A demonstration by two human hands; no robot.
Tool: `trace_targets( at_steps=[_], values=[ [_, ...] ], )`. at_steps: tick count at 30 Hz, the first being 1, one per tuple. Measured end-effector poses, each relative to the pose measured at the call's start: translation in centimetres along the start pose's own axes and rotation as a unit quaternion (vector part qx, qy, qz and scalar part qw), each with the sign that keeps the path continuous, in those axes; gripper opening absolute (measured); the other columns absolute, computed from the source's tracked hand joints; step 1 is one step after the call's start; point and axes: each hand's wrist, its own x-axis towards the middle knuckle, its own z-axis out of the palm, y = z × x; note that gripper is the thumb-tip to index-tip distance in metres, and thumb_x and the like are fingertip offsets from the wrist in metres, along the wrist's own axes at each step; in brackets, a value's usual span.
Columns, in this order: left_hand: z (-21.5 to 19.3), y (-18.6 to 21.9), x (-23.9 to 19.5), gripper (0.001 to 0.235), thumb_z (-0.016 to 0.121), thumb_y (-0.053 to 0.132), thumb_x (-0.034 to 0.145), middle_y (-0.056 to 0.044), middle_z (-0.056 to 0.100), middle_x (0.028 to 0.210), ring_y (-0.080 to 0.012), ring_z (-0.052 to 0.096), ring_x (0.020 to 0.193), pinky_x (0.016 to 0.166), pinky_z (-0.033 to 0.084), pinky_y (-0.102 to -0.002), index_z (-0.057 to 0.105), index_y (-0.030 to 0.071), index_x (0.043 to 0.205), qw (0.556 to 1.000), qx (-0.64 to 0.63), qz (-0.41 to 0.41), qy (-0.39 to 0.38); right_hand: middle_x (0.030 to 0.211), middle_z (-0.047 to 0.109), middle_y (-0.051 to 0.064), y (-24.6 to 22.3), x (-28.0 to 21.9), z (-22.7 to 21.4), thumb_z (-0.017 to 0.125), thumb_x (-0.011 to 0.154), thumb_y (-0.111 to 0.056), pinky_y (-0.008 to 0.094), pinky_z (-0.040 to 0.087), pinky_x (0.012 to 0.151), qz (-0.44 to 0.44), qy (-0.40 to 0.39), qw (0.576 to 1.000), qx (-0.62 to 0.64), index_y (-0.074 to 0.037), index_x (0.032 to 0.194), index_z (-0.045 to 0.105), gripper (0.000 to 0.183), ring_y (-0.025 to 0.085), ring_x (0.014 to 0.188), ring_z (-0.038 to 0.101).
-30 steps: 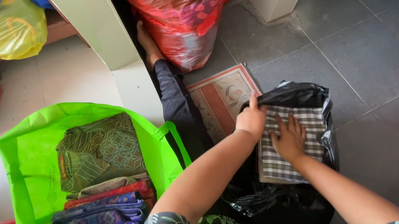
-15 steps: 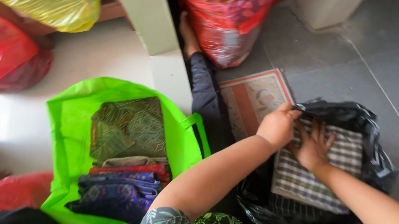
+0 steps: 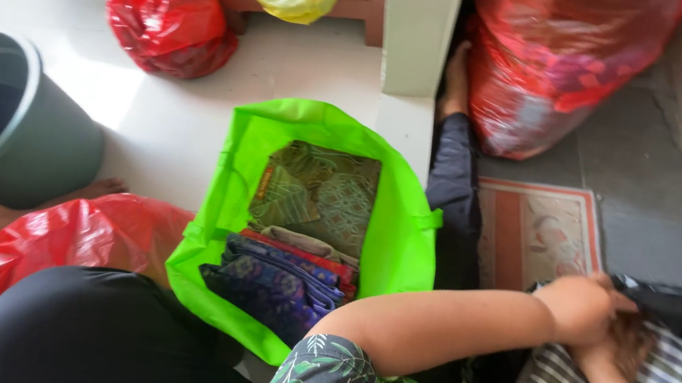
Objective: The person sits on the floor and folds various pieces of clothing, including a plaid shirt, a beige shirt, and a purple patterned garment. They place the folded items into a black plastic bag. A green bag containing more clothes is visible nearby.
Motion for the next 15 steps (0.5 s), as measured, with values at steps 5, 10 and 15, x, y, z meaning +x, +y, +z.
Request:
trace_targets(
  at_steps=[5, 10, 15],
  values=[
    [-0.8, -2.0, -2.3, 0.045, 0.060, 0.018, 0.083, -0.013, 0.073, 0.132, -0.0315, 0.059, 0.137, 0.107, 0.057, -0.040, 0.072, 0.027, 0.126, 0.999, -0.001, 0.025, -0.031, 0.140, 0.065, 0.022, -1.3, 0.6, -10.8, 0.057, 0.093, -0.047, 0.057, 0.031, 0.115, 0.057, -0.124, 0.987, 0.087, -0.006, 0.141, 0.065, 0.064, 0.045, 0.126, 0.059],
    [-12.6, -3.7, -6.3, 0.047, 0.067, 0.018, 0.079, -0.015, 0.037, 0.167, -0.0291, 0.074, 0.119, 0.101, 0.060, -0.037, 0.072, 0.031, 0.124, 0.991, 0.079, 0.077, -0.073, 0.121, 0.071, 0.031, -1.1, -1.5, -18.0, 0.071, 0.103, -0.012, 0.045, 0.049, 0.085, 0.077, -0.046, 0.907, 0.410, 0.006, 0.148, 0.066, 0.049, 0.042, 0.100, 0.065],
    [-21.2, -13.8, -11.6, 0.056, 0.088, 0.015, 0.072, -0.006, 0.048, 0.143, -0.0319, 0.078, 0.097, 0.080, 0.070, -0.047, 0.069, 0.034, 0.121, 0.972, 0.191, 0.041, -0.132, 0.117, 0.060, 0.023, -19.5, 17.6, -20.5, 0.057, 0.109, -0.028, 0.040, 0.044, 0.078, 0.129, -0.031, 0.696, 0.705, -0.001, 0.151, 0.058, 0.050, 0.027, 0.094, 0.053]
  ],
)
